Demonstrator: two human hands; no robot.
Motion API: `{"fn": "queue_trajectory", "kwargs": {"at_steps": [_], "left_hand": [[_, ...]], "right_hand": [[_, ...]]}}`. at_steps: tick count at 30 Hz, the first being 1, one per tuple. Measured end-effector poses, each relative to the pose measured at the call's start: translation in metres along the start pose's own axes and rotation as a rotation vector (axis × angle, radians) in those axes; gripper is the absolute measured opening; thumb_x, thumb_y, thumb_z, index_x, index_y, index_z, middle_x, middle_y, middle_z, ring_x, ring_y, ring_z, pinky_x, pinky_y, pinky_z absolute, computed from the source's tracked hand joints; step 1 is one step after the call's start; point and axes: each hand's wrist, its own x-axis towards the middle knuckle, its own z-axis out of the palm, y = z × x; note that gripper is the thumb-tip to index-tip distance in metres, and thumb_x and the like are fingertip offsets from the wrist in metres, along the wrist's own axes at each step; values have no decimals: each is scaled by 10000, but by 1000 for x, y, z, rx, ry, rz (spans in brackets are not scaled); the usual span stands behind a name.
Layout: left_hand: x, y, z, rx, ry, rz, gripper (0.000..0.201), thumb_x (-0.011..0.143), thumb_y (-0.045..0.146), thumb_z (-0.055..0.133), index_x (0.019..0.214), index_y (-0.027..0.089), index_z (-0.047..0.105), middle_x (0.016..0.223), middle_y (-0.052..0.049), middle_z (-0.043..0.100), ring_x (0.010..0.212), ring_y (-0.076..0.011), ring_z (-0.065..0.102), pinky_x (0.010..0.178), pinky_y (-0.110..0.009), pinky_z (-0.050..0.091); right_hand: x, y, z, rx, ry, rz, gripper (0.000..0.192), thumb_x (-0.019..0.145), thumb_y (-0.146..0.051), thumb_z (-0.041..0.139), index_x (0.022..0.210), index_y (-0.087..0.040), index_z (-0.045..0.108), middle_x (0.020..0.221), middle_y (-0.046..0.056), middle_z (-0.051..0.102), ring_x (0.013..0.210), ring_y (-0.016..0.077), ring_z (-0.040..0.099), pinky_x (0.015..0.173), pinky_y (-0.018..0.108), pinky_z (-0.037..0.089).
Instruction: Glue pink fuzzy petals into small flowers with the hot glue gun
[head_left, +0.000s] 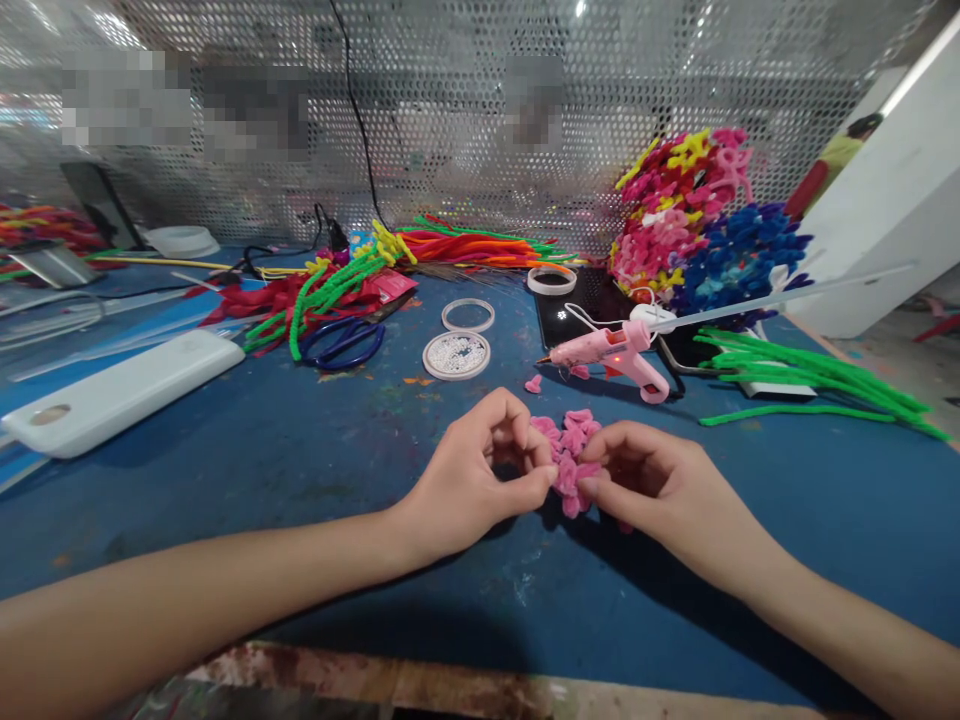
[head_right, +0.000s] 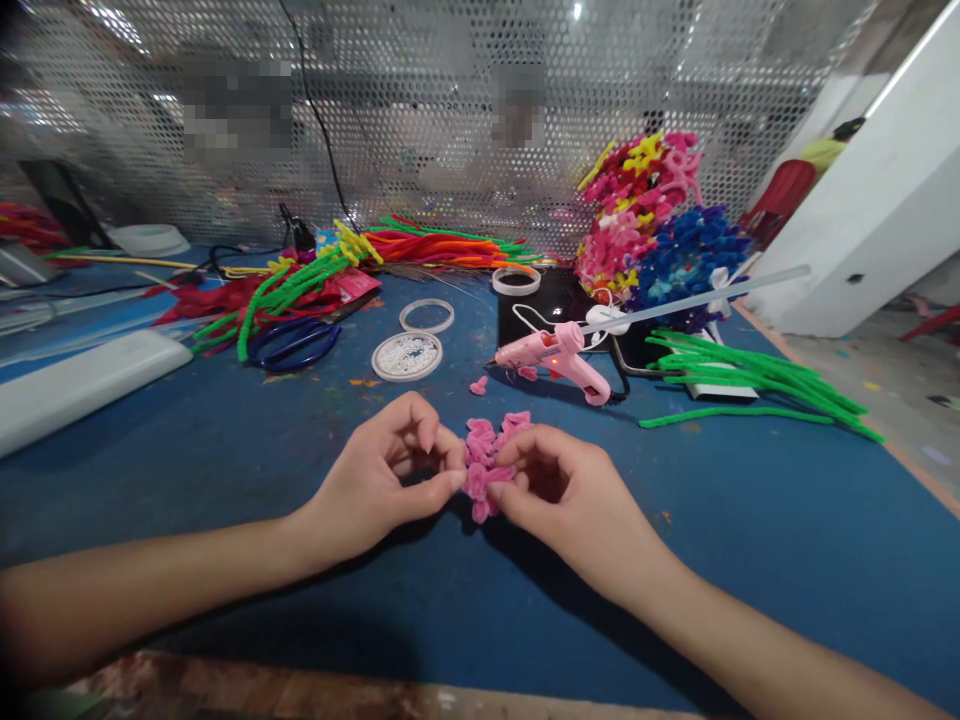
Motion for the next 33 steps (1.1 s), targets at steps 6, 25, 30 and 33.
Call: {"fn": "queue_trajectory", "kwargs": {"at_steps": [6,25,30,33], "left_hand": [[0,-1,-1,0,-13,-10,301,735,92,614,748,200,333,693,55,565,619,-60,525,612,-187,439],[0,-2,0,-13,-25,-11,300,740,73,616,742,193,341,691,54,556,612,-53,505,596,-180,427],[0,-2,-1,-25,-26,-2,303,754,76,609,746,196,331,704,55,562,628,-53,508,607,-172,428],[-1,-4,-2,5,-15,9,276,761,92,611,753,194,355,725,48,565,650,-60,518,633,-180,439]], "right_hand": [[1,0,-2,20,-40,69,183,771,-283,625,917,-174,624,738,16,655,565,92,548,460,191,450],[1,-2,-3,-63,-47,2,89,781,-250,589,747,-184,638,648,-7,630,521,76,496,451,188,410],[1,-2,-3,97,-14,68,415,745,-266,646,1140,-205,533,677,-19,646,512,93,534,422,189,442],[1,-1,-2,86,-17,40,254,766,-284,633,999,-193,588,701,-6,645,541,96,560,430,182,459]]}}
